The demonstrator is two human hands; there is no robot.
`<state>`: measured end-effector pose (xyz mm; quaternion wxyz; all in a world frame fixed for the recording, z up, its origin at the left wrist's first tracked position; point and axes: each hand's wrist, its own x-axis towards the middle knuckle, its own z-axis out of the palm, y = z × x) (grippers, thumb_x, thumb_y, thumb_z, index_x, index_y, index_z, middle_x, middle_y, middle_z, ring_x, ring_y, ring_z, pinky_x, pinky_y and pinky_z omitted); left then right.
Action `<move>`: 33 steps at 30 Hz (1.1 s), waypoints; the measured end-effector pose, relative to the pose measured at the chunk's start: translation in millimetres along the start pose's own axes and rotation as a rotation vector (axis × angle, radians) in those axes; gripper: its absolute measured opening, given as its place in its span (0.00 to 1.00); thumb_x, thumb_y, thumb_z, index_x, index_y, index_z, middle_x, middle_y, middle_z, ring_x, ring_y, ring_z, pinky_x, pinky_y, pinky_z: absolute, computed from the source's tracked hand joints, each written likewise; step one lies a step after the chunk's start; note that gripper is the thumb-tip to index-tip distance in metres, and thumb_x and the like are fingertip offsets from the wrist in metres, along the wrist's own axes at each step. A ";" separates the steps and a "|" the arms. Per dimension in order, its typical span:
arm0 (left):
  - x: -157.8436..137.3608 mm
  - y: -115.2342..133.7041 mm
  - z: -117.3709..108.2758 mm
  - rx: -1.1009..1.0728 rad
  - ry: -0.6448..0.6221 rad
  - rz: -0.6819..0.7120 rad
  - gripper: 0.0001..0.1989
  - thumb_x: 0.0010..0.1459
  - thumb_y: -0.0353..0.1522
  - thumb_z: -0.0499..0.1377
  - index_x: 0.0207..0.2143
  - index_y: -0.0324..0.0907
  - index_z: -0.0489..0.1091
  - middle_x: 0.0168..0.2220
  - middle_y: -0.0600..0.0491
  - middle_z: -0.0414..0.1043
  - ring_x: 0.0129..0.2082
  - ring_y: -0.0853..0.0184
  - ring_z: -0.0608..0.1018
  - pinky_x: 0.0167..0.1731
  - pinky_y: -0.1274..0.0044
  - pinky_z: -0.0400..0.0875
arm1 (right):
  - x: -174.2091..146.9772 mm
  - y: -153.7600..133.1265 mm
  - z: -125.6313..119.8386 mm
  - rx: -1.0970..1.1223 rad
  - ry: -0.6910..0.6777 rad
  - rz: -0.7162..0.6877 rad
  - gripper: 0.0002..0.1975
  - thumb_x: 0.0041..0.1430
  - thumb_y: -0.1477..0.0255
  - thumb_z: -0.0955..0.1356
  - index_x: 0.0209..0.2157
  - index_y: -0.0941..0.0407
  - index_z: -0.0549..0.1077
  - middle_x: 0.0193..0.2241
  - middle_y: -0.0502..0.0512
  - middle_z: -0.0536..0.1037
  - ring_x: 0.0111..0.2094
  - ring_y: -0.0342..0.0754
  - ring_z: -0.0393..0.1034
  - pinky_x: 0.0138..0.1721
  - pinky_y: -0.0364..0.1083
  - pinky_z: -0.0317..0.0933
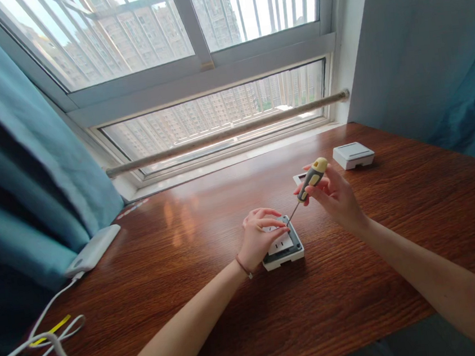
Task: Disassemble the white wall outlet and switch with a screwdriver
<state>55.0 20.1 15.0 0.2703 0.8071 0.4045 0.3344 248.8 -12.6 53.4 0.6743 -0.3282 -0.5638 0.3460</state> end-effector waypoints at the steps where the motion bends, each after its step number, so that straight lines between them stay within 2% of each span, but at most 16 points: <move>1: -0.1 0.2 -0.1 0.001 -0.004 0.006 0.01 0.46 0.36 0.66 0.25 0.50 0.77 0.39 0.53 0.74 0.46 0.59 0.69 0.49 0.66 0.59 | -0.3 0.2 0.1 -0.002 -0.001 -0.001 0.16 0.52 0.69 0.70 0.43 0.52 0.65 0.26 0.48 0.76 0.25 0.44 0.71 0.25 0.43 0.66; 4: -0.3 0.9 -0.1 0.005 -0.024 0.022 0.01 0.47 0.34 0.65 0.25 0.49 0.77 0.39 0.54 0.75 0.46 0.60 0.70 0.51 0.64 0.56 | -1.5 0.6 -0.4 -0.014 0.000 -0.008 0.16 0.52 0.70 0.69 0.43 0.52 0.66 0.26 0.48 0.76 0.25 0.44 0.72 0.25 0.43 0.67; 8: -0.3 2.6 0.0 -0.024 -0.070 0.027 0.01 0.49 0.32 0.63 0.25 0.48 0.75 0.37 0.56 0.76 0.46 0.61 0.72 0.57 0.57 0.41 | 3.6 -7.3 0.2 -0.143 0.028 -0.051 0.13 0.47 0.73 0.72 0.36 0.54 0.70 0.31 0.51 0.76 0.32 0.46 0.72 0.33 0.44 0.68; 10: -0.5 3.8 0.1 -0.052 -0.092 0.032 0.02 0.49 0.31 0.63 0.26 0.46 0.74 0.36 0.56 0.77 0.44 0.63 0.74 0.58 0.57 0.37 | 12.4 -17.7 3.7 -0.258 -0.023 -0.073 0.17 0.43 0.74 0.74 0.38 0.54 0.71 0.31 0.50 0.76 0.32 0.46 0.72 0.33 0.43 0.68; 11: -0.7 4.3 0.3 -0.068 -0.101 0.043 0.02 0.49 0.30 0.62 0.25 0.46 0.74 0.35 0.56 0.77 0.43 0.63 0.75 0.58 0.57 0.39 | 18.3 -24.1 6.5 -0.320 -0.083 -0.084 0.22 0.42 0.75 0.74 0.42 0.54 0.70 0.29 0.49 0.76 0.30 0.45 0.72 0.31 0.42 0.67; 13: -1.2 4.8 1.2 -0.110 -0.098 0.078 0.02 0.49 0.29 0.62 0.25 0.44 0.74 0.35 0.54 0.77 0.41 0.64 0.76 0.57 0.62 0.51 | 31.3 -37.4 14.2 -0.444 -0.256 -0.114 0.29 0.41 0.77 0.74 0.47 0.51 0.67 0.27 0.46 0.76 0.25 0.43 0.72 0.25 0.39 0.65; 15: -1.9 4.2 2.7 -0.161 -0.078 0.114 0.02 0.49 0.29 0.62 0.25 0.43 0.74 0.34 0.51 0.77 0.40 0.64 0.76 0.50 0.68 0.62 | 43.3 -48.6 22.9 -0.526 -0.424 -0.141 0.27 0.40 0.78 0.74 0.45 0.51 0.69 0.25 0.44 0.76 0.22 0.41 0.71 0.22 0.37 0.62; 17: -2.4 2.7 4.4 -0.198 -0.056 0.132 0.02 0.49 0.28 0.62 0.25 0.42 0.75 0.33 0.50 0.76 0.39 0.64 0.76 0.45 0.72 0.67 | 51.5 -56.3 30.3 -0.595 -0.507 -0.167 0.24 0.40 0.79 0.74 0.42 0.52 0.71 0.23 0.44 0.75 0.21 0.40 0.70 0.21 0.37 0.61; 19: -2.8 0.9 5.8 -0.207 -0.045 0.134 0.02 0.49 0.28 0.62 0.25 0.42 0.75 0.32 0.50 0.76 0.38 0.64 0.76 0.45 0.73 0.68 | 55.2 -60.9 34.6 -0.658 -0.527 -0.199 0.22 0.42 0.79 0.73 0.42 0.53 0.71 0.25 0.46 0.76 0.22 0.42 0.71 0.22 0.38 0.62; 21: -3.1 -1.0 6.9 -0.204 -0.039 0.130 0.02 0.49 0.28 0.62 0.24 0.42 0.75 0.32 0.50 0.76 0.38 0.64 0.76 0.45 0.73 0.69 | 55.4 -64.1 34.8 -0.707 -0.546 -0.220 0.19 0.49 0.78 0.70 0.45 0.55 0.70 0.29 0.49 0.78 0.26 0.44 0.73 0.28 0.40 0.65; 24: -3.4 -3.5 8.0 -0.200 -0.028 0.132 0.01 0.48 0.28 0.63 0.25 0.41 0.75 0.32 0.50 0.77 0.38 0.64 0.76 0.45 0.72 0.69 | 53.0 -67.5 28.4 -0.756 -0.568 -0.195 0.18 0.56 0.77 0.64 0.49 0.58 0.67 0.34 0.55 0.78 0.34 0.47 0.74 0.35 0.44 0.66; 26: -3.7 -4.8 8.7 -0.200 -0.025 0.139 0.01 0.49 0.28 0.63 0.25 0.40 0.75 0.31 0.50 0.77 0.39 0.64 0.76 0.45 0.72 0.69 | 51.9 -68.4 22.6 -0.783 -0.560 -0.160 0.18 0.57 0.77 0.63 0.50 0.60 0.65 0.35 0.56 0.78 0.35 0.48 0.74 0.36 0.44 0.66; 29: -4.1 -6.2 9.4 -0.195 -0.033 0.142 0.01 0.49 0.28 0.63 0.26 0.40 0.75 0.31 0.49 0.77 0.39 0.64 0.76 0.45 0.72 0.69 | 51.8 -67.8 17.0 -0.842 -0.513 -0.128 0.13 0.57 0.75 0.64 0.45 0.59 0.67 0.32 0.54 0.78 0.32 0.46 0.74 0.31 0.42 0.65; 31: -4.2 -6.7 9.5 -0.193 -0.034 0.143 0.01 0.49 0.29 0.63 0.26 0.40 0.75 0.32 0.50 0.77 0.39 0.64 0.75 0.45 0.72 0.69 | 52.0 -67.5 16.9 -0.876 -0.466 -0.120 0.08 0.55 0.73 0.67 0.39 0.58 0.69 0.28 0.52 0.78 0.29 0.45 0.73 0.29 0.41 0.63; 33: -4.2 -6.8 9.3 -0.196 -0.030 0.147 0.01 0.49 0.28 0.63 0.26 0.40 0.75 0.32 0.50 0.76 0.39 0.64 0.75 0.45 0.71 0.68 | 51.4 -68.2 18.7 -0.899 -0.413 -0.120 0.08 0.52 0.71 0.70 0.32 0.58 0.67 0.25 0.51 0.77 0.27 0.45 0.72 0.27 0.40 0.62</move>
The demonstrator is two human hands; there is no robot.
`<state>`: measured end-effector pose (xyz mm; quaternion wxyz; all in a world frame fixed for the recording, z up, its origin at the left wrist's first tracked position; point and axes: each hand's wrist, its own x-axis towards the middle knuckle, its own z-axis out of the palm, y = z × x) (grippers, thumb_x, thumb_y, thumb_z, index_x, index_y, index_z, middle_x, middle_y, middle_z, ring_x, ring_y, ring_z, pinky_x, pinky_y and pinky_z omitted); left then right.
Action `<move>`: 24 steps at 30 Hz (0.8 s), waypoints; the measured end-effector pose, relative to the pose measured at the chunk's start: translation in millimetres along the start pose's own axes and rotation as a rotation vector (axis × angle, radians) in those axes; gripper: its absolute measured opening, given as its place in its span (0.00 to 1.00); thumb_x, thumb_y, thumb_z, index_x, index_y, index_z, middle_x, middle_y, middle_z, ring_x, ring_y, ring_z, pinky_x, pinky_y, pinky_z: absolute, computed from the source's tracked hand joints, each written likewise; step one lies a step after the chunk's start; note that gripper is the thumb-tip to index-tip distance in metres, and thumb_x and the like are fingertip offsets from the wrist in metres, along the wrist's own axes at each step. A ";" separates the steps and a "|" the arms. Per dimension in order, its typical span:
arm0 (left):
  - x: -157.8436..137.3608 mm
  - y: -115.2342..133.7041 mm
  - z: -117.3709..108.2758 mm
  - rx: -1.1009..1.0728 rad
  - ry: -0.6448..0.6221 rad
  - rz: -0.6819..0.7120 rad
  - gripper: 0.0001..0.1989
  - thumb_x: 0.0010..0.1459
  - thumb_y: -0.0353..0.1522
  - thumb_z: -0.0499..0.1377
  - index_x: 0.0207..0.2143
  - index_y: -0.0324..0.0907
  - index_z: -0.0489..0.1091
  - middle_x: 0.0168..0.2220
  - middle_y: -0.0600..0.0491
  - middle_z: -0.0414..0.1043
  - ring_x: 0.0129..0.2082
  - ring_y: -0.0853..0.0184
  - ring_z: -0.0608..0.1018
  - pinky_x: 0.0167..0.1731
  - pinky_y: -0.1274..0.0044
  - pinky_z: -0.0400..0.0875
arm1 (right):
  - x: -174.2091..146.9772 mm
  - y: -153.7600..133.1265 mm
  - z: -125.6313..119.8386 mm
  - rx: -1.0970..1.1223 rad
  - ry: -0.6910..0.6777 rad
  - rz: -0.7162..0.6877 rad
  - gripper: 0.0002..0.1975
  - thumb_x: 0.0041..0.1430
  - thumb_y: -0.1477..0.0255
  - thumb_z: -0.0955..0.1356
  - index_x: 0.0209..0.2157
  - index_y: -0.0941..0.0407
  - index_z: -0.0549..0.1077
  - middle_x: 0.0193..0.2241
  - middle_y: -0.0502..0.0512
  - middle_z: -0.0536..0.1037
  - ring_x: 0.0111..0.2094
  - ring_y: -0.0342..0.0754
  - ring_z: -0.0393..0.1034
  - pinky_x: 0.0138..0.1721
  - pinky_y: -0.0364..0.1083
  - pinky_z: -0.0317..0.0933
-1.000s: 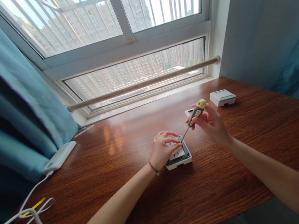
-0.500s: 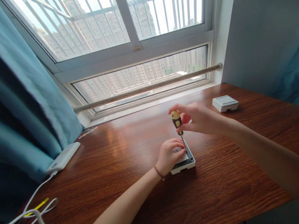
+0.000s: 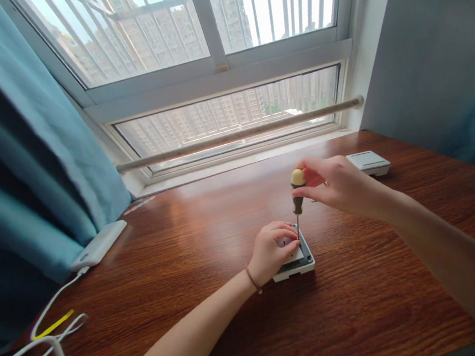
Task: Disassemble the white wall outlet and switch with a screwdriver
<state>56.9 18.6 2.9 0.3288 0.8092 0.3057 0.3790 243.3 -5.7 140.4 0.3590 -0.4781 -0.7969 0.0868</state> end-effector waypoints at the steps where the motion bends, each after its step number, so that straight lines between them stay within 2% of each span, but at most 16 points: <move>1: 0.1 0.1 -0.2 -0.001 0.001 0.002 0.01 0.49 0.28 0.63 0.26 0.40 0.75 0.32 0.50 0.76 0.39 0.64 0.75 0.46 0.71 0.68 | -0.2 -1.5 0.3 -0.016 0.020 0.006 0.10 0.50 0.69 0.71 0.30 0.57 0.66 0.25 0.51 0.77 0.26 0.44 0.72 0.26 0.40 0.62; 5: 0.7 1.1 -0.8 0.003 0.000 0.011 0.01 0.49 0.28 0.63 0.26 0.40 0.75 0.32 0.50 0.76 0.40 0.64 0.75 0.46 0.70 0.68 | -2.7 -7.4 1.6 -0.119 0.082 0.000 0.17 0.45 0.64 0.73 0.25 0.57 0.63 0.21 0.50 0.75 0.23 0.45 0.71 0.24 0.41 0.60; 8: 1.0 2.4 -0.9 0.002 -0.001 0.012 0.01 0.50 0.28 0.62 0.26 0.40 0.74 0.32 0.50 0.76 0.40 0.64 0.75 0.46 0.70 0.68 | -4.8 -10.4 5.8 -0.126 0.123 0.004 0.17 0.44 0.64 0.74 0.26 0.57 0.64 0.23 0.50 0.76 0.23 0.45 0.71 0.25 0.42 0.62; 10: 1.1 3.7 -1.0 -0.002 -0.003 0.009 0.01 0.50 0.28 0.62 0.26 0.40 0.74 0.32 0.50 0.76 0.40 0.64 0.75 0.46 0.70 0.68 | -5.5 -11.9 10.2 -0.046 0.141 0.012 0.17 0.44 0.66 0.74 0.32 0.57 0.66 0.25 0.50 0.77 0.24 0.45 0.72 0.25 0.41 0.63; 12: 1.2 5.1 -1.1 -0.005 -0.003 0.007 0.01 0.50 0.28 0.62 0.26 0.40 0.74 0.32 0.50 0.76 0.40 0.64 0.75 0.46 0.70 0.68 | -5.6 -12.8 14.3 0.036 0.154 0.012 0.22 0.45 0.69 0.74 0.41 0.57 0.67 0.27 0.50 0.78 0.24 0.44 0.73 0.26 0.41 0.65; 14: 1.3 6.0 -1.1 -0.001 -0.002 0.006 0.01 0.49 0.28 0.62 0.25 0.40 0.74 0.32 0.50 0.76 0.40 0.63 0.75 0.46 0.70 0.67 | -5.3 -12.5 16.5 0.070 0.141 -0.012 0.23 0.47 0.71 0.73 0.46 0.56 0.67 0.29 0.50 0.78 0.26 0.44 0.74 0.28 0.41 0.67; 20: 1.5 5.0 -0.7 0.034 -0.004 -0.002 0.01 0.49 0.27 0.62 0.26 0.40 0.73 0.33 0.50 0.76 0.40 0.63 0.75 0.46 0.71 0.67 | -4.8 -8.0 7.1 0.132 0.005 -0.169 0.17 0.56 0.78 0.64 0.48 0.58 0.68 0.37 0.54 0.78 0.36 0.45 0.74 0.37 0.43 0.68; 22: 1.5 4.8 -0.9 0.040 -0.004 -0.007 0.00 0.49 0.28 0.63 0.26 0.40 0.73 0.33 0.50 0.76 0.40 0.63 0.75 0.46 0.71 0.67 | -5.0 -8.8 3.2 0.157 -0.004 -0.159 0.13 0.55 0.79 0.64 0.43 0.58 0.71 0.35 0.54 0.78 0.35 0.45 0.74 0.37 0.43 0.68; 24: 1.4 4.9 -1.1 0.045 -0.002 -0.012 0.00 0.49 0.28 0.63 0.26 0.40 0.73 0.33 0.50 0.76 0.40 0.63 0.75 0.46 0.71 0.67 | -5.5 -11.0 1.8 0.147 0.025 -0.084 0.07 0.53 0.77 0.67 0.36 0.59 0.72 0.31 0.53 0.79 0.31 0.45 0.74 0.34 0.43 0.68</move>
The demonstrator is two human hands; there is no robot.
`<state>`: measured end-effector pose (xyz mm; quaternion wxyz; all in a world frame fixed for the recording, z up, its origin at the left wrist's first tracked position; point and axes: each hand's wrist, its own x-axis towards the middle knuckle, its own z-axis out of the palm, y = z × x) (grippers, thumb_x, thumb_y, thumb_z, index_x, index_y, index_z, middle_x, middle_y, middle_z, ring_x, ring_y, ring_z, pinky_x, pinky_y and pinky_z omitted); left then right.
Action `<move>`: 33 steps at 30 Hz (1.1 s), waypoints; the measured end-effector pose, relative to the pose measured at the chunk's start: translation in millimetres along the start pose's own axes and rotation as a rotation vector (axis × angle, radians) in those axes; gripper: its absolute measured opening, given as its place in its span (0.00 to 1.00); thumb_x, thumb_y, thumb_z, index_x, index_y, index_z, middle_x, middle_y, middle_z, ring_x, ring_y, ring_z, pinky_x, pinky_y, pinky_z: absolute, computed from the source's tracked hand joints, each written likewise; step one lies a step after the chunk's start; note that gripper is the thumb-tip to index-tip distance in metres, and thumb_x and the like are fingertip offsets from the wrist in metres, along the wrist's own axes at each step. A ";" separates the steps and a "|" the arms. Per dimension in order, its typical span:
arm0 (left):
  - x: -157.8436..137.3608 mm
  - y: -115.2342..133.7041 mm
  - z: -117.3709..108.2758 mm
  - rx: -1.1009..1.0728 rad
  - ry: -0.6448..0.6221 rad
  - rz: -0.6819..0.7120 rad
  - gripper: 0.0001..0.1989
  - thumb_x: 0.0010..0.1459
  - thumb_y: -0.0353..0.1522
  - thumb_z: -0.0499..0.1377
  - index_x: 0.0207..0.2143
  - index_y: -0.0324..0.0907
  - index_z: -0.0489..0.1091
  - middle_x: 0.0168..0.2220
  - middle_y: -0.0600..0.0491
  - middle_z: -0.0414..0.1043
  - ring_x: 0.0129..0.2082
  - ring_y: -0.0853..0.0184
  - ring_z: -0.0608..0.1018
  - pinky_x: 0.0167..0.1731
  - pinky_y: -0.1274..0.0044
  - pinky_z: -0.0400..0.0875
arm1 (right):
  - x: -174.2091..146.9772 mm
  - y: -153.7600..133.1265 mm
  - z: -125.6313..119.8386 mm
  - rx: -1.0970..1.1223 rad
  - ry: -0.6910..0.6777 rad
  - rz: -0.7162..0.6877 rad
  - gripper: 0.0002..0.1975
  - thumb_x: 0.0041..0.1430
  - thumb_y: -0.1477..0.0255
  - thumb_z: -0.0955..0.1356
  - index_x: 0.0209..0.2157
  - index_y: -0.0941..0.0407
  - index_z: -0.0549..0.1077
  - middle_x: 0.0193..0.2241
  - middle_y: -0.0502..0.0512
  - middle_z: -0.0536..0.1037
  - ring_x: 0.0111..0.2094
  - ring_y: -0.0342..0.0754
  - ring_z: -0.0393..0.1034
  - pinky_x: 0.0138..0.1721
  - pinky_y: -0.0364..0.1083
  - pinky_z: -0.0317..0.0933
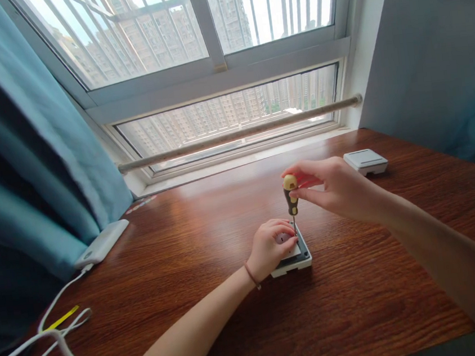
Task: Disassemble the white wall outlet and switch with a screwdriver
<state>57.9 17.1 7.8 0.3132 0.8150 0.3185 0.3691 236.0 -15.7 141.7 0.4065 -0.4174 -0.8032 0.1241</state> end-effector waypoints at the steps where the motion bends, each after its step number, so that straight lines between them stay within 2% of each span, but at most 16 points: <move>1: -0.1 0.1 0.1 0.002 0.000 -0.003 0.01 0.49 0.28 0.63 0.26 0.40 0.73 0.33 0.50 0.76 0.40 0.63 0.75 0.46 0.71 0.67 | -0.2 -1.2 0.6 -0.025 0.024 0.043 0.06 0.51 0.75 0.69 0.34 0.59 0.72 0.29 0.53 0.78 0.29 0.45 0.74 0.33 0.43 0.68; 4: -0.6 0.8 0.8 0.009 -0.011 -0.007 0.00 0.49 0.28 0.62 0.26 0.40 0.73 0.33 0.50 0.76 0.41 0.63 0.75 0.47 0.72 0.66 | -0.9 -3.2 4.7 -0.108 0.078 0.118 0.10 0.47 0.70 0.73 0.29 0.59 0.70 0.26 0.53 0.77 0.26 0.46 0.73 0.29 0.44 0.67; 8: 0.3 4.7 -3.5 0.026 -0.070 -0.008 0.02 0.49 0.30 0.63 0.28 0.39 0.73 0.35 0.50 0.75 0.41 0.63 0.74 0.47 0.72 0.67 | -1.2 -1.7 8.2 -0.138 0.105 0.136 0.12 0.46 0.68 0.73 0.28 0.59 0.69 0.24 0.52 0.76 0.25 0.45 0.72 0.27 0.43 0.65; 11: 6.3 12.2 -18.3 0.019 -0.104 -0.006 0.15 0.47 0.34 0.65 0.38 0.40 0.72 0.42 0.48 0.73 0.43 0.62 0.74 0.47 0.71 0.67 | -0.5 -0.6 7.5 -0.156 0.108 0.122 0.11 0.46 0.68 0.73 0.28 0.58 0.69 0.23 0.51 0.76 0.24 0.44 0.70 0.26 0.43 0.63; 14: 19.2 23.5 -38.8 -0.027 -0.006 0.057 0.24 0.47 0.35 0.65 0.48 0.42 0.66 0.48 0.48 0.70 0.49 0.61 0.72 0.52 0.69 0.64 | 0.0 -1.0 6.9 -0.179 0.121 0.105 0.11 0.47 0.68 0.73 0.28 0.58 0.69 0.22 0.50 0.75 0.23 0.44 0.70 0.26 0.42 0.61; 18: 39.2 42.4 -51.5 -0.140 0.003 0.190 0.29 0.44 0.34 0.67 0.49 0.41 0.64 0.46 0.46 0.72 0.46 0.61 0.74 0.49 0.69 0.67 | -2.1 -2.0 10.1 -0.201 0.129 0.106 0.12 0.48 0.66 0.72 0.27 0.57 0.67 0.22 0.50 0.74 0.23 0.43 0.68 0.25 0.41 0.58; 21: 49.2 55.2 -46.0 -0.085 0.065 0.225 0.24 0.44 0.34 0.67 0.44 0.39 0.67 0.39 0.48 0.75 0.39 0.64 0.76 0.42 0.73 0.70 | -4.1 -3.2 13.4 -0.255 0.171 0.113 0.14 0.48 0.63 0.72 0.25 0.57 0.66 0.20 0.48 0.71 0.22 0.42 0.65 0.24 0.41 0.56; 24: 54.1 61.1 -39.3 0.002 0.161 0.240 0.15 0.47 0.34 0.65 0.38 0.38 0.69 0.33 0.51 0.75 0.33 0.67 0.75 0.36 0.76 0.71 | -3.3 -4.3 13.7 -0.286 0.188 0.098 0.15 0.49 0.60 0.70 0.25 0.57 0.66 0.20 0.49 0.71 0.23 0.43 0.65 0.25 0.42 0.56; 27: 56.2 58.5 -38.4 -0.005 0.190 0.256 0.13 0.48 0.35 0.64 0.36 0.39 0.69 0.32 0.52 0.74 0.32 0.69 0.75 0.35 0.77 0.71 | -2.6 3.0 14.2 -0.168 0.211 0.075 0.15 0.52 0.59 0.68 0.31 0.57 0.68 0.25 0.51 0.74 0.25 0.43 0.68 0.28 0.43 0.60; 29: 56.3 54.2 -39.8 -0.050 0.196 0.267 0.15 0.47 0.34 0.65 0.36 0.38 0.68 0.31 0.52 0.73 0.31 0.69 0.74 0.36 0.77 0.71 | -7.7 17.8 19.1 -0.049 0.269 0.073 0.17 0.54 0.58 0.67 0.38 0.58 0.68 0.28 0.52 0.75 0.26 0.44 0.70 0.29 0.44 0.63; 31: 55.4 50.3 -40.9 -0.097 0.194 0.264 0.16 0.46 0.34 0.66 0.37 0.38 0.68 0.31 0.52 0.73 0.31 0.69 0.74 0.37 0.76 0.72 | -20.0 40.4 29.2 0.040 0.305 0.071 0.16 0.56 0.60 0.66 0.39 0.58 0.67 0.30 0.54 0.76 0.29 0.44 0.71 0.32 0.45 0.65; 33: 53.5 48.5 -41.0 -0.124 0.177 0.243 0.17 0.47 0.33 0.66 0.39 0.37 0.68 0.31 0.52 0.73 0.31 0.69 0.75 0.37 0.76 0.73 | -37.5 65.8 42.9 0.109 0.234 0.058 0.13 0.56 0.62 0.66 0.37 0.58 0.69 0.32 0.56 0.76 0.32 0.46 0.71 0.36 0.48 0.66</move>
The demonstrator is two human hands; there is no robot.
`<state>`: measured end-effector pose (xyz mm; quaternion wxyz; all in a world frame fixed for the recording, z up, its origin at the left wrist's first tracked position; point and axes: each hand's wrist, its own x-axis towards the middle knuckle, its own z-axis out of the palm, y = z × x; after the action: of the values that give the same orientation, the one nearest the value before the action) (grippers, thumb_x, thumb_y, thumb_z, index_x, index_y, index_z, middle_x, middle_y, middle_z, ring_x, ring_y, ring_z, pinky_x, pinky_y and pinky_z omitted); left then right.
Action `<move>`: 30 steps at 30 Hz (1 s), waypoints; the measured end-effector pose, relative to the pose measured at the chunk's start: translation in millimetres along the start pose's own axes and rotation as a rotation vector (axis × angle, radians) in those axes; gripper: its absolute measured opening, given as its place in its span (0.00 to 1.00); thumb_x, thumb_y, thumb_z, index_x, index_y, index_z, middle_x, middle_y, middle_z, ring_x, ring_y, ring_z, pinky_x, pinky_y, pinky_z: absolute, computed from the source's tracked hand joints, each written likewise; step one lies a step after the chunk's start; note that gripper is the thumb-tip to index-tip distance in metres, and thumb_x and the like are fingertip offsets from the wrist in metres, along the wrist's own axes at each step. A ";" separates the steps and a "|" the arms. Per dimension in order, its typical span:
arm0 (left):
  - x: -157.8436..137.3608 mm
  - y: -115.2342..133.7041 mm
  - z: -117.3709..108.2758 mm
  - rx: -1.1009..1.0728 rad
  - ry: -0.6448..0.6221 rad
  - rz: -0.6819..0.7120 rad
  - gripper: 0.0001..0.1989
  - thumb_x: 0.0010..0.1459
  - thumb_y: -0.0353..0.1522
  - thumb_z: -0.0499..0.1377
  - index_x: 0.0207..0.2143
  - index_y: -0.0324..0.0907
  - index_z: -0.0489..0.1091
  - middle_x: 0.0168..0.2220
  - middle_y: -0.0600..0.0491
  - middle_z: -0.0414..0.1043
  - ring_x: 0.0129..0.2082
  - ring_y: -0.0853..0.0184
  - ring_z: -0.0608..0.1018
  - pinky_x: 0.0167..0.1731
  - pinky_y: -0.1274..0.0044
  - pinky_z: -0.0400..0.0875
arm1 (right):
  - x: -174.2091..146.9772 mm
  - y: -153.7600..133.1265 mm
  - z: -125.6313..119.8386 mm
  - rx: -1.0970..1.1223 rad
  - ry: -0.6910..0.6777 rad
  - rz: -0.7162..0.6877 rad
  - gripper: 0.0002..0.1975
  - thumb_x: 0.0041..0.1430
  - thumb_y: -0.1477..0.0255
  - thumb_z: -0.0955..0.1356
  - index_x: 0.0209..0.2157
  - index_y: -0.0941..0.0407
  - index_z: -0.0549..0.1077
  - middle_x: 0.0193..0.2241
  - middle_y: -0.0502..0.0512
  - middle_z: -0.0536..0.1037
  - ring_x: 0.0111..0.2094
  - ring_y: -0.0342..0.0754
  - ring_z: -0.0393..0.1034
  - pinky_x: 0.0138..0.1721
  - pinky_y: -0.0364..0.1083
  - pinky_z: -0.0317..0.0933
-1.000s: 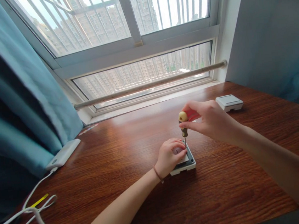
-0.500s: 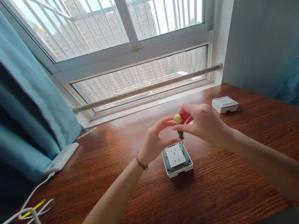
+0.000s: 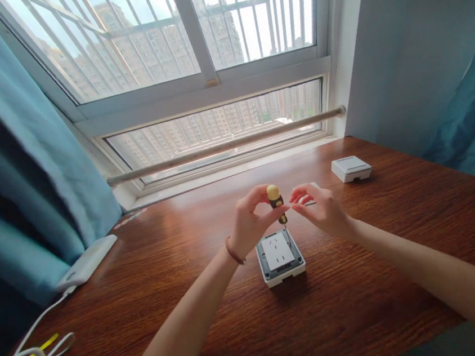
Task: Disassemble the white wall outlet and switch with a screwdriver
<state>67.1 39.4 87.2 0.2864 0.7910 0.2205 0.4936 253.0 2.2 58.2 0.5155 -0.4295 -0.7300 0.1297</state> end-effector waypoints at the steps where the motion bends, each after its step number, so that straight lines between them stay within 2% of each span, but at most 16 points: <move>1: -1.1 0.2 0.1 -0.006 -0.009 -0.013 0.17 0.47 0.33 0.65 0.39 0.37 0.68 0.30 0.52 0.73 0.31 0.69 0.75 0.37 0.76 0.73 | -9.7 12.6 3.5 0.028 -0.088 0.001 0.13 0.55 0.64 0.67 0.38 0.58 0.70 0.35 0.58 0.76 0.37 0.48 0.71 0.39 0.50 0.66; 3: -2.7 2.2 0.9 -0.006 -0.027 -0.033 0.16 0.48 0.34 0.64 0.39 0.37 0.69 0.30 0.52 0.72 0.31 0.69 0.74 0.37 0.75 0.73 | -26.1 31.3 10.2 0.111 -0.221 0.047 0.15 0.52 0.65 0.69 0.41 0.57 0.71 0.41 0.60 0.75 0.44 0.51 0.69 0.46 0.52 0.64; 6: -3.3 7.2 1.4 -0.017 -0.047 -0.055 0.15 0.51 0.33 0.62 0.41 0.37 0.69 0.31 0.51 0.72 0.31 0.69 0.74 0.37 0.75 0.72 | -38.3 40.8 18.0 0.228 -0.328 0.129 0.14 0.51 0.66 0.70 0.39 0.56 0.74 0.47 0.59 0.72 0.50 0.52 0.65 0.53 0.54 0.58; 9: -2.5 12.3 0.5 -0.098 -0.095 -0.099 0.16 0.54 0.32 0.59 0.45 0.36 0.67 0.32 0.51 0.71 0.31 0.69 0.74 0.36 0.75 0.71 | -40.4 39.4 22.9 0.347 -0.417 0.193 0.12 0.50 0.66 0.71 0.37 0.56 0.75 0.48 0.59 0.70 0.50 0.52 0.66 0.53 0.53 0.59; 12: -2.4 15.3 0.6 -0.232 -0.179 -0.151 0.17 0.57 0.32 0.54 0.49 0.37 0.61 0.34 0.50 0.69 0.32 0.69 0.73 0.34 0.76 0.70 | -41.3 41.1 26.5 0.459 -0.493 0.244 0.15 0.48 0.67 0.72 0.39 0.56 0.74 0.49 0.59 0.68 0.50 0.51 0.66 0.52 0.51 0.61; 17: -6.3 13.0 8.9 -0.359 -0.195 -0.168 0.13 0.60 0.32 0.50 0.48 0.41 0.56 0.31 0.55 0.61 0.30 0.72 0.67 0.31 0.79 0.66 | -44.9 50.7 31.8 0.557 -0.503 0.315 0.27 0.44 0.67 0.74 0.47 0.55 0.69 0.50 0.59 0.69 0.51 0.51 0.65 0.54 0.53 0.59; 21: -7.4 7.7 14.9 -0.347 -0.138 -0.200 0.10 0.56 0.34 0.57 0.38 0.42 0.58 0.28 0.57 0.59 0.27 0.75 0.64 0.27 0.82 0.64 | -45.8 52.3 32.5 0.536 -0.539 0.350 0.29 0.45 0.67 0.74 0.49 0.57 0.67 0.48 0.59 0.72 0.50 0.51 0.66 0.56 0.56 0.57; 25: -2.4 3.1 10.6 -0.261 -0.064 -0.198 0.10 0.52 0.35 0.61 0.31 0.39 0.62 0.29 0.56 0.60 0.27 0.75 0.65 0.25 0.83 0.65 | -44.5 49.3 30.7 0.514 -0.550 0.382 0.30 0.45 0.67 0.74 0.50 0.57 0.66 0.47 0.60 0.72 0.50 0.52 0.67 0.55 0.56 0.57; 27: 0.7 0.7 5.9 -0.253 -0.068 -0.197 0.12 0.48 0.34 0.64 0.32 0.38 0.66 0.28 0.56 0.61 0.27 0.75 0.66 0.25 0.82 0.65 | -43.8 47.8 29.7 0.503 -0.544 0.391 0.30 0.44 0.67 0.74 0.50 0.57 0.66 0.47 0.59 0.72 0.49 0.52 0.67 0.55 0.56 0.58; 30: 3.5 -4.2 -0.3 -0.301 -0.110 -0.230 0.16 0.46 0.33 0.66 0.38 0.38 0.69 0.24 0.58 0.62 0.24 0.76 0.67 0.24 0.81 0.67 | -43.1 46.1 28.5 0.495 -0.550 0.393 0.30 0.44 0.67 0.74 0.50 0.57 0.66 0.47 0.59 0.73 0.49 0.52 0.67 0.54 0.56 0.58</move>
<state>68.0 44.8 86.8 0.4678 0.7345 0.2171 0.4410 255.4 4.1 -11.0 0.3544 -0.3734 -0.6914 0.5069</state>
